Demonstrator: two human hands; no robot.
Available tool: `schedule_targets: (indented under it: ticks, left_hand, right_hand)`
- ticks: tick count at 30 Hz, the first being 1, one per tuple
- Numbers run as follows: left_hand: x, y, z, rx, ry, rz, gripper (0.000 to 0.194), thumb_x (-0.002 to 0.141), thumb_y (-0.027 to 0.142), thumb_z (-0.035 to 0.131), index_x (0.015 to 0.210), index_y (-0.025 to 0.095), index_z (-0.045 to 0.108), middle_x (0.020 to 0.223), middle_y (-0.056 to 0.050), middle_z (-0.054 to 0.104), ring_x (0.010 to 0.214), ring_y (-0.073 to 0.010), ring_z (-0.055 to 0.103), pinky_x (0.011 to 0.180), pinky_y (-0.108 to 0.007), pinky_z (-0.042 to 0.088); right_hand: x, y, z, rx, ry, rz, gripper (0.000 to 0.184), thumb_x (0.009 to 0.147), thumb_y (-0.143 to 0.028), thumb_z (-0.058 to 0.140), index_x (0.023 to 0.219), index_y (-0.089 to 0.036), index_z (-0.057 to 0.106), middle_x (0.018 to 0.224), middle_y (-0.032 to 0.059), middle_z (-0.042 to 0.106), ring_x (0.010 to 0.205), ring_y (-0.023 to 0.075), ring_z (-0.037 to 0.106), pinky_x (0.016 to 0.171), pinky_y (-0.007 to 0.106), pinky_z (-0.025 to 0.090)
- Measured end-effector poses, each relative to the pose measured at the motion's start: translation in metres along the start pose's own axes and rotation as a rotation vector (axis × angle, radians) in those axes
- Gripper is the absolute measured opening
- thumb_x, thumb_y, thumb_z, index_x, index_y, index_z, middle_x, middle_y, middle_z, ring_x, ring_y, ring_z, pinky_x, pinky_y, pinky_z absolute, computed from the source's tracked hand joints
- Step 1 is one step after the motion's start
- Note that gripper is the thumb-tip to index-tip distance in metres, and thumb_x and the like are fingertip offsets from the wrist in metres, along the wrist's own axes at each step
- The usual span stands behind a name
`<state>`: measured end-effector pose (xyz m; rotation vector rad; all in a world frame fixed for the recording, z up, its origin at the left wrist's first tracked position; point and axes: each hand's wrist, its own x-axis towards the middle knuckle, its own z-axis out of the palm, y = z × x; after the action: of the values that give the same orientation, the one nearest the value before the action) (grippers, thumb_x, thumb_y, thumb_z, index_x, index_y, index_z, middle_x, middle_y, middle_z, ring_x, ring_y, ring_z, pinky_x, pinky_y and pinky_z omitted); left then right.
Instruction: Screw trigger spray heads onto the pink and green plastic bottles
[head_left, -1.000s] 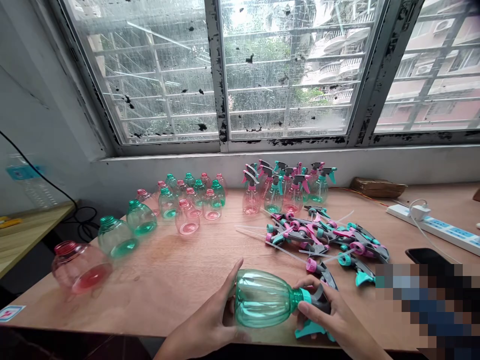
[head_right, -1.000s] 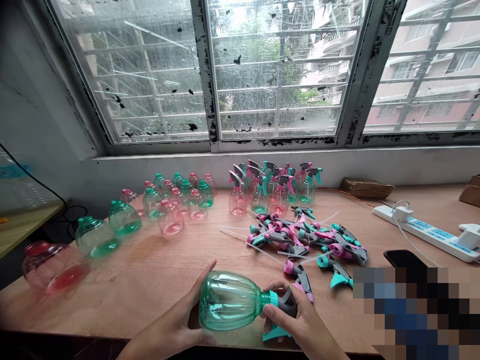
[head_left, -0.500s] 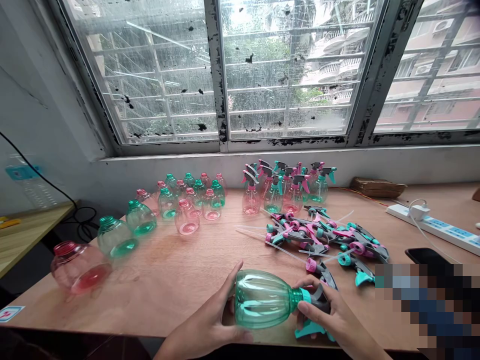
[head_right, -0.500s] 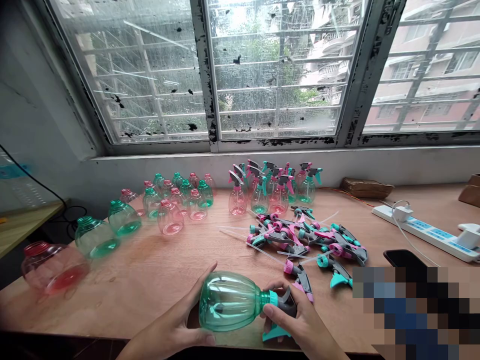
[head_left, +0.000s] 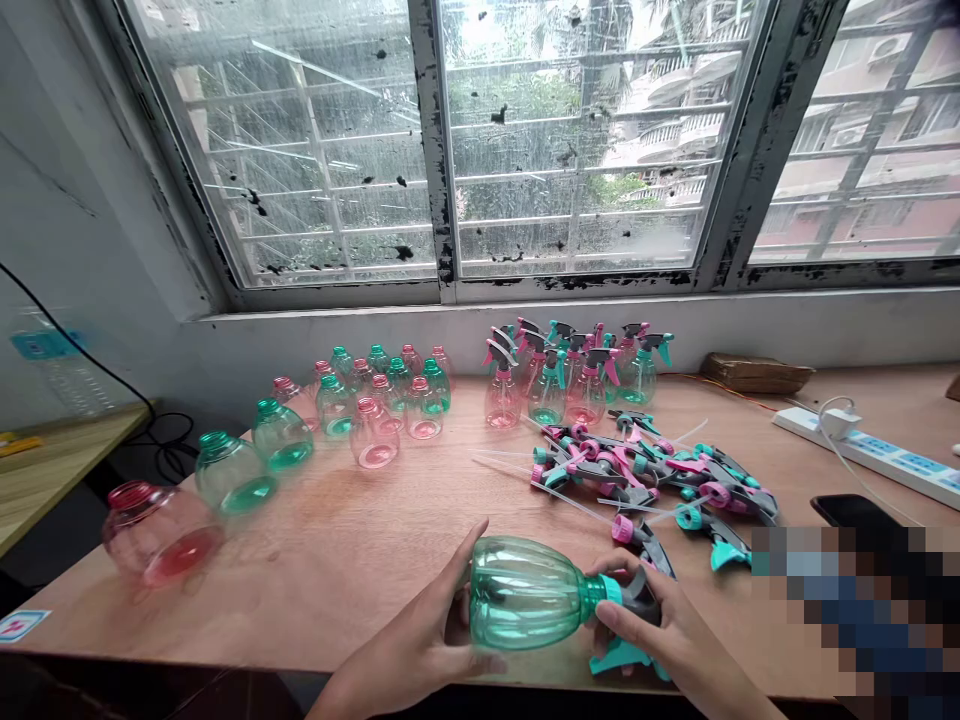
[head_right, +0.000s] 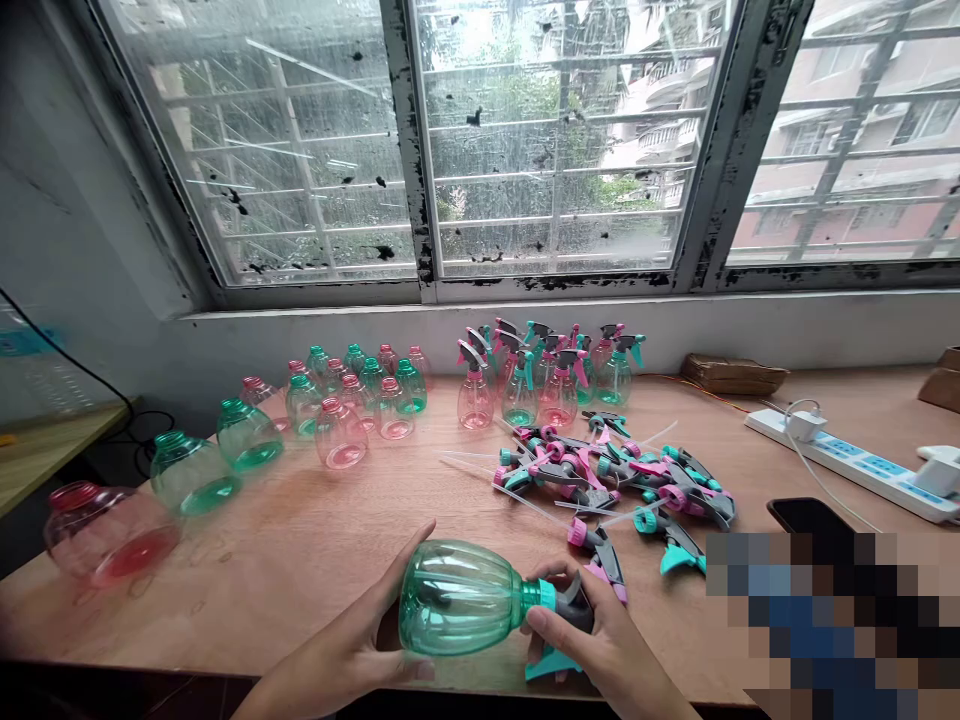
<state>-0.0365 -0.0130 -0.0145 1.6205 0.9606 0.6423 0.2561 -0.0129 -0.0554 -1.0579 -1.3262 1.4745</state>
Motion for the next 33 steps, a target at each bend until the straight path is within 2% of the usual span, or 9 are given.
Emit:
schedule_targets:
  ticks: [3,7,14,18,28,33]
  left_hand:
    - [0.0,-0.002,0.0,-0.021,0.009,0.009,0.113,0.076,0.016,0.079,0.159,0.034,0.005,0.138,-0.006,0.053,0.137,-0.0339,0.04,0.118,-0.048,0.031]
    - [0.0,-0.002,0.001,-0.016,0.017,0.005,0.112,0.077,0.016,0.078,0.159,0.034,0.004,0.14,-0.006,0.052,0.138,-0.0336,0.04,0.118,-0.046,0.03]
    - [0.0,0.006,0.002,-0.015,-0.003,-0.021,0.112,0.078,0.012,0.075,0.159,0.033,0.0,0.157,-0.006,0.038,0.145,-0.0289,0.034,0.119,-0.04,0.03]
    - [0.0,0.008,0.003,-0.036,-0.013,-0.031,0.112,0.078,0.012,0.074,0.159,0.032,-0.001,0.163,-0.006,0.029,0.147,-0.0297,0.032,0.117,-0.038,0.034]
    - [-0.001,0.005,0.001,0.006,0.006,-0.024,0.11,0.078,0.015,0.076,0.159,0.033,0.003,0.156,-0.006,0.039,0.144,-0.0304,0.035,0.117,-0.041,0.033]
    - [-0.001,0.006,0.003,-0.048,-0.017,-0.012,0.108,0.079,0.013,0.074,0.158,0.034,0.003,0.159,-0.004,0.036,0.145,-0.0273,0.035,0.117,-0.038,0.034]
  right_hand:
    - [0.0,-0.002,0.001,-0.001,-0.008,-0.003,0.043,0.084,-0.051,0.073,0.105,-0.019,0.055,0.066,0.0021,0.078,0.062,0.0213,0.075,0.046,0.025,0.055]
    - [0.0,-0.004,0.001,0.007,-0.016,-0.007,0.043,0.084,-0.052,0.074,0.104,-0.019,0.055,0.066,0.0018,0.078,0.062,0.0205,0.074,0.046,0.024,0.054]
    - [0.0,-0.002,0.0,-0.005,-0.016,-0.006,0.043,0.084,-0.05,0.074,0.106,-0.019,0.055,0.066,0.0016,0.078,0.062,0.0218,0.075,0.046,0.026,0.054]
    - [0.001,-0.001,-0.001,-0.016,-0.02,-0.01,0.043,0.084,-0.05,0.073,0.106,-0.019,0.055,0.067,0.0015,0.078,0.062,0.0215,0.075,0.045,0.025,0.054]
    - [0.001,-0.003,0.0,-0.004,-0.029,-0.016,0.043,0.084,-0.052,0.073,0.106,-0.018,0.056,0.066,0.0014,0.077,0.062,0.0208,0.074,0.045,0.024,0.053]
    - [0.0,-0.005,0.001,0.008,-0.028,-0.023,0.042,0.084,-0.051,0.074,0.105,-0.019,0.056,0.066,0.0012,0.077,0.061,0.0205,0.073,0.046,0.025,0.053]
